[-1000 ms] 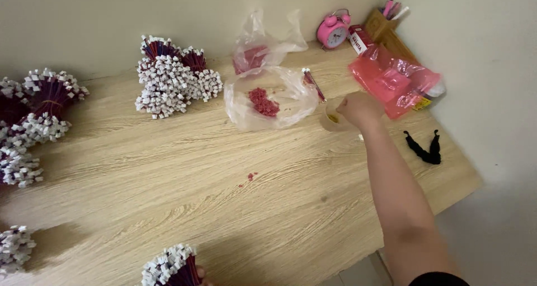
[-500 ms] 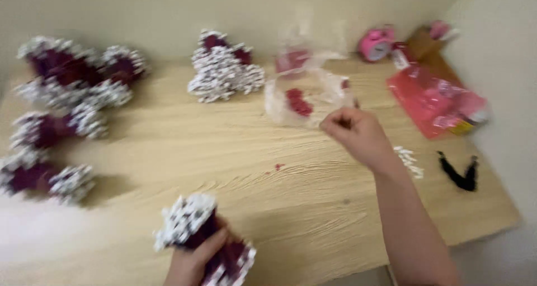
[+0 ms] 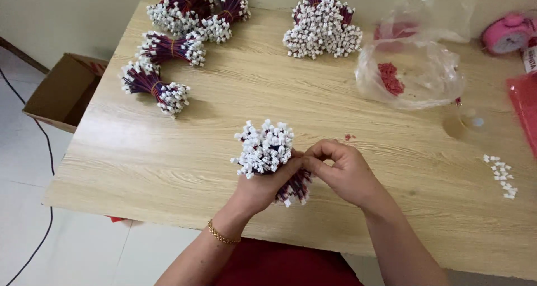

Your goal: Bundling small electronic wire harnesses together manually on a factory table

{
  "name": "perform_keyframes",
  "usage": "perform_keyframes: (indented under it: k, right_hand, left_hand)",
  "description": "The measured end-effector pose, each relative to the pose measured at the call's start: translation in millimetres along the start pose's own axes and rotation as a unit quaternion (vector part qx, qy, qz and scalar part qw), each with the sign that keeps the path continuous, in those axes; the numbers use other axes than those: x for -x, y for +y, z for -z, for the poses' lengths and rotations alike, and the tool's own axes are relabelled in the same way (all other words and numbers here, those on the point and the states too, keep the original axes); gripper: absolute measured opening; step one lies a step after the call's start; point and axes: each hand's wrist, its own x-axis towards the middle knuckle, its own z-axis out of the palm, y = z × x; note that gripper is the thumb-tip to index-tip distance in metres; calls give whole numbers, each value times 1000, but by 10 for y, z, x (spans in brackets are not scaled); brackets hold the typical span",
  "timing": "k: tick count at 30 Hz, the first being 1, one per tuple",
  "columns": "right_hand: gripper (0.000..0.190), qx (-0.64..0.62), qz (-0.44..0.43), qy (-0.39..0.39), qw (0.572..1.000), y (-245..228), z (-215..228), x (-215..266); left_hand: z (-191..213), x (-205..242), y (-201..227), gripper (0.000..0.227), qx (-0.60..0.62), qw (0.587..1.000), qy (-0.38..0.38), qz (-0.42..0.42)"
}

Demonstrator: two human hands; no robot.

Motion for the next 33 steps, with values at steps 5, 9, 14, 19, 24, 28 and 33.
perform_keyframes:
  k: [5,9,14,19,24,28,33]
  right_hand:
    - [5,-199,-48,-22,979,28,-58,70]
    - [21,-478,-83,-73,871,-12,59,54]
    - [20,-659,-102,-74,741,19,284,100]
    - [46,-592,-121,-115,788,-40,289,100]
    - [66,-412,10,-186,892,-294,238,226]
    - [69,-361,35,-179,914,-254,181,224]
    - [68,-309,51,-156,937,-185,73,257]
  left_hand:
    - [119,27,-231,15,-25,1000,-9,7]
    - [121,72,45,16,-19,999,-37,7]
    - [138,27,85,19,-43,997,-51,-41]
    - [224,-111,19,15,-168,975,-23,-142]
    - [258,-206,-188,8,-441,834,70,-323]
    - [211,-226,50,12,-510,766,130,-370]
    - [192,-251,96,21,-567,737,155,-332]
